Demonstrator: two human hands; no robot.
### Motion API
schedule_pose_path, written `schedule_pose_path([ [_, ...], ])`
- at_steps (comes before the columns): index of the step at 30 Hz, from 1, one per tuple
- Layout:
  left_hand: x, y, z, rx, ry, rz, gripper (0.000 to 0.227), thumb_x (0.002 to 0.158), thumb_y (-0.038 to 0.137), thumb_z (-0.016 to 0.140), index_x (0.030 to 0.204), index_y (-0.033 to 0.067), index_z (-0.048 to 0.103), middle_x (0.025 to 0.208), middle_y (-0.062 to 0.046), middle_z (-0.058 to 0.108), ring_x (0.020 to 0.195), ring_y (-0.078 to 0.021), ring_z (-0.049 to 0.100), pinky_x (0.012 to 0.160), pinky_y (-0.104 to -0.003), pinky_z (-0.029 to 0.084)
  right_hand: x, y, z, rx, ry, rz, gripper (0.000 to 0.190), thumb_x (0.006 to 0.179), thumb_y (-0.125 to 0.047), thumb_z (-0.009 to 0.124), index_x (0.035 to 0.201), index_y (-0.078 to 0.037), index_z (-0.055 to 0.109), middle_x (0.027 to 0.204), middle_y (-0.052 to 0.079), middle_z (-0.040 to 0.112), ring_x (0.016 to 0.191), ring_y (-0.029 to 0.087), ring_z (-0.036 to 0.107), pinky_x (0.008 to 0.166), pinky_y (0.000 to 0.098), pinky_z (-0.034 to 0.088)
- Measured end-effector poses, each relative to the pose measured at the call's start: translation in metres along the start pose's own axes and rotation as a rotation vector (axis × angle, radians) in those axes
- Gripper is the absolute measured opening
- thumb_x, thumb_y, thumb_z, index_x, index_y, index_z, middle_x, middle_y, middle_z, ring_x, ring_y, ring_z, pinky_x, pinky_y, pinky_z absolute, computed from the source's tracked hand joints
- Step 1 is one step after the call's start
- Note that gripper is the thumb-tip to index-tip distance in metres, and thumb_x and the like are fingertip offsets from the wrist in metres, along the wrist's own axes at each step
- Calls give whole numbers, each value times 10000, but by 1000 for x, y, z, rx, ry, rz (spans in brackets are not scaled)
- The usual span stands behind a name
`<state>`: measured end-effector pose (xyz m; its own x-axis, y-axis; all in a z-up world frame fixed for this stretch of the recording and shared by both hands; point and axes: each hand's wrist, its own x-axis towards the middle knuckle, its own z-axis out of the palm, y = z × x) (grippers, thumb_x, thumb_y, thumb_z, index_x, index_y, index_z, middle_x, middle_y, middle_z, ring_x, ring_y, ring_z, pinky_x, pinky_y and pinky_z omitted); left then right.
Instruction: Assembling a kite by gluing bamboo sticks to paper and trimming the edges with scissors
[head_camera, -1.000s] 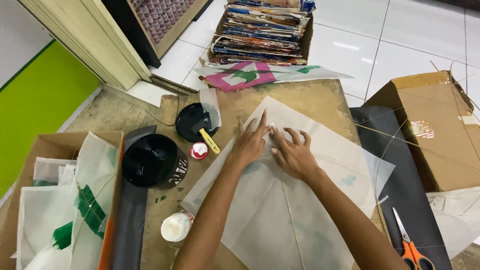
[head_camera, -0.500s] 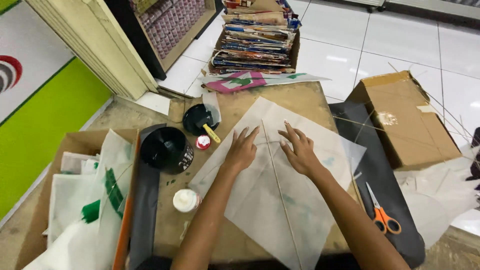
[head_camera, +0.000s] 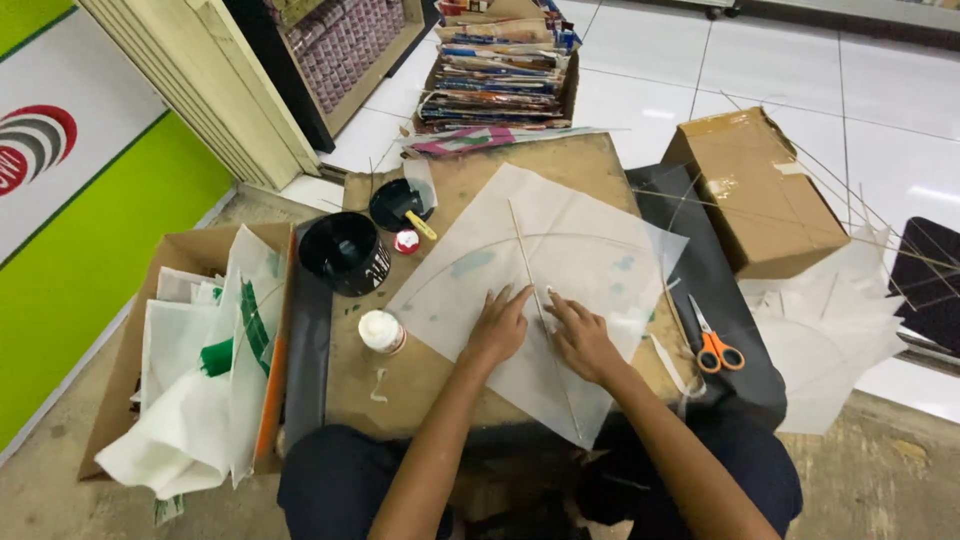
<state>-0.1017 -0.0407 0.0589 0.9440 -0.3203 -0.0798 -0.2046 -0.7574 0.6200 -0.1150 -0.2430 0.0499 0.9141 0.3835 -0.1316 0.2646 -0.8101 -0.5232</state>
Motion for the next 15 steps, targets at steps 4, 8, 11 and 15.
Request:
schedule_pose_path([
  [4, -20, 5, 15, 36, -17, 51, 572, 998, 72, 385, 1570, 93, 386, 1508, -210, 519, 1511, -361, 332, 1255, -584, 127, -27, -5, 10, -124, -29, -8, 627, 1069, -432, 329, 1644, -270, 139, 1518, -67, 511, 1526, 241, 259, 1211, 527, 196],
  [8, -29, 16, 16, 42, -23, 81, 615, 984, 41, 376, 1595, 79, 320, 1494, -216, 534, 1518, -385, 309, 1249, -608, 120, -37, -4, 16, -234, -44, -20, 611, 1074, -459, 289, 1641, -270, 162, 1549, -54, 475, 1536, 228, 231, 1214, 518, 166],
  [11, -30, 17, 20, 95, -26, 100, 673, 971, 24, 377, 1627, 83, 237, 1466, -172, 574, 1511, -388, 318, 1239, -618, 147, -38, 2, 23, -327, 3, -67, 602, 1074, -481, 248, 1631, -258, 195, 1547, -27, 473, 1539, 227, 228, 1200, 540, 156],
  [15, -34, 16, 22, 129, -37, 104, 686, 969, 2, 381, 1630, 63, 209, 1465, -171, 578, 1505, -399, 322, 1233, -623, 153, -36, 1, 29, -365, 18, -67, 603, 1076, -472, 274, 1630, -249, 195, 1513, -28, 512, 1538, 223, 228, 1196, 545, 160],
])
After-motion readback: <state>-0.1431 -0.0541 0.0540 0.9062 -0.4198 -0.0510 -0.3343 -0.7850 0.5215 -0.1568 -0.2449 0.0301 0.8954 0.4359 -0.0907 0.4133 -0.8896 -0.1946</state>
